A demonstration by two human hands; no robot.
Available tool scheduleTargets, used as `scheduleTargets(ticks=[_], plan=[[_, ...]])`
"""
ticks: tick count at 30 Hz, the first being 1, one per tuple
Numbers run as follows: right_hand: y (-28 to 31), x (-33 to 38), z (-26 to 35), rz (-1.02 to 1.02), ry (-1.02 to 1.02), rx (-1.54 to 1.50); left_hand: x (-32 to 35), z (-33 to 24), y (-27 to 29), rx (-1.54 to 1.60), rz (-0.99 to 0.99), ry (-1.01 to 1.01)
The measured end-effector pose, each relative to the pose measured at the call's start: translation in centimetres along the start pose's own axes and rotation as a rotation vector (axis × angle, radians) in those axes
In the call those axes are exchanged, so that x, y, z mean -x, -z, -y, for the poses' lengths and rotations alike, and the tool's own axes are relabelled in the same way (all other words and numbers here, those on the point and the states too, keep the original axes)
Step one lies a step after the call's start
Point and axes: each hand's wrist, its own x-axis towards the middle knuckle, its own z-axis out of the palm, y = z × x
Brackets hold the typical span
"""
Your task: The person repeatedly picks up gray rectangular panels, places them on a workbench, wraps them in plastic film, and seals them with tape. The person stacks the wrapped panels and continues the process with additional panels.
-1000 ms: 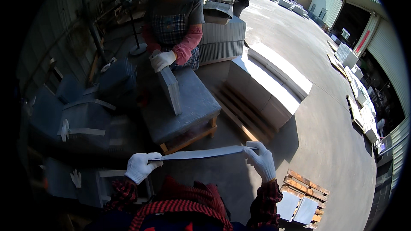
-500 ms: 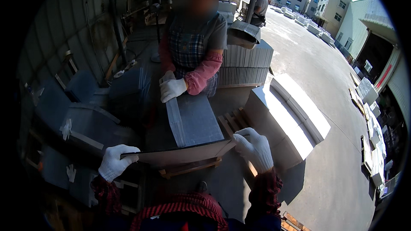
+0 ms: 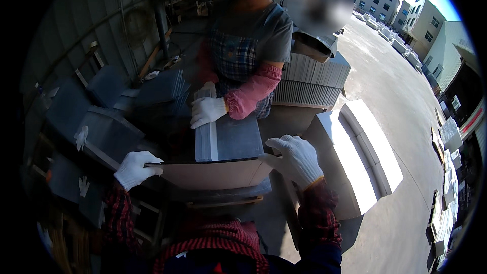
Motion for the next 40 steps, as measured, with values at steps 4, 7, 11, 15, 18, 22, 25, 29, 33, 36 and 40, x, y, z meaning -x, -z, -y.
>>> scheduleTargets(ticks=[4,7,11,15,18,22,25,29,33,36,40], plan=[[-1.7,-2.3,2.0,-0.016,0.433,-0.120,-0.5,0.1,0.7,-0.025,0.049,-0.004],[-3.7,-4.6,3.4,0.257,0.296,0.040,-1.2,-0.2,1.4,-0.150,0.089,-0.061],[-4.6,-5.4,2.8,0.279,0.216,0.082,-3.1,-1.3,2.6,-0.233,0.248,-0.082],[-5.3,-3.9,3.6,0.174,0.213,0.077,-5.4,-1.9,0.7,-0.388,0.380,-0.167],[-6.4,-2.6,5.8,0.028,0.174,0.043,-5.4,0.6,-0.7,-0.368,0.378,-0.188],[-9.8,0.4,6.6,-0.529,0.276,0.130,-4.3,1.5,-3.3,-0.400,0.024,-0.449],[-12.4,0.3,7.8,-0.716,0.250,0.159,-3.2,4.3,-6.5,-0.481,-0.418,-0.668],[-14.7,2.1,8.0,-0.568,0.124,0.183,-1.6,5.4,-7.9,-0.415,-0.322,-0.658],[-11.0,5.2,9.9,-0.418,0.127,0.102,0.4,2.9,-5.1,-0.173,-0.057,-0.581],[-7.5,6.0,10.7,-0.210,0.116,-0.087,1.6,2.7,-3.9,0.036,0.126,-0.535],[-5.8,6.3,10.4,0.027,-0.011,-0.157,2.7,2.8,-2.9,-0.023,0.331,-0.433]])
